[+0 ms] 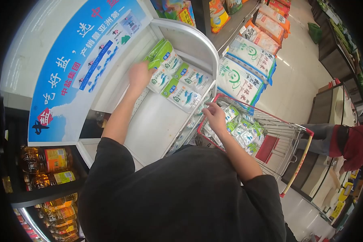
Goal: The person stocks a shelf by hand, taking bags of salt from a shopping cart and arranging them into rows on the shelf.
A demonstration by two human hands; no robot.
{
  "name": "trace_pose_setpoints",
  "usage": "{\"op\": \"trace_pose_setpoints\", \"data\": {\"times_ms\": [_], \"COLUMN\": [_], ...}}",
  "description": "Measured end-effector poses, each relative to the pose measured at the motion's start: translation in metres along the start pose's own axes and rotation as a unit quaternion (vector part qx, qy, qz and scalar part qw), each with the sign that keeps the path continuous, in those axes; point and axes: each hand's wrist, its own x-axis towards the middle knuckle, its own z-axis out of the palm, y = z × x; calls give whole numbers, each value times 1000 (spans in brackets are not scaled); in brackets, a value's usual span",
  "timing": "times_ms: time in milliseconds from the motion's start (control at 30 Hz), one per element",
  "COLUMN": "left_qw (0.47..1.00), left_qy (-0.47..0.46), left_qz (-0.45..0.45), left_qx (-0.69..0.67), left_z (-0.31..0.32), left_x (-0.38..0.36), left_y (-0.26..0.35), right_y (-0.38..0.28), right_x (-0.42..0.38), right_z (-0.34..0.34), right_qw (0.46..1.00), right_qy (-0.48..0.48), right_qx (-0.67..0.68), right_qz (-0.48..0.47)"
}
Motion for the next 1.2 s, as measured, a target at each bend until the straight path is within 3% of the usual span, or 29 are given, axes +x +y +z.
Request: {"op": "trace_pose_setpoints", "data": {"times_ms": [100,300,367,500,600,700,767,900,1067,1200], "left_qw": [999,999,983,983,982,989,994,991,989,982], "left_qy": [1,12,131,104,136,115,72,84,43,80], "left_qz": [-38,3,108,97,127,77,86,105,134,150], "left_qx": [-28,31,76,114,35,-42,-8,-29,48,86], "left_z": [15,-8,-1,12,18,17,18,20,8,-14], "left_x": [1,-4,-2,3,5,11,15,20,21,3], "left_y": [-1,13,1,-6,-9,-16,-19,-22,-19,4], "right_y": [26,98,104,120,127,138,150,160,179,184], "right_x": [-36,-90,-105,-118,-123,-122,-124,-129,-139,-145], "right_z": [-34,-82,-89,-96,-100,-103,-104,-105,-107,-109], "right_qw": [999,991,983,976,977,977,977,972,967,965], "right_qy": [16,74,96,105,100,83,76,50,37,46], "right_qx": [26,-17,-12,13,8,3,1,-11,-21,-20], "right_qz": [25,114,157,190,187,194,199,228,252,257]}}
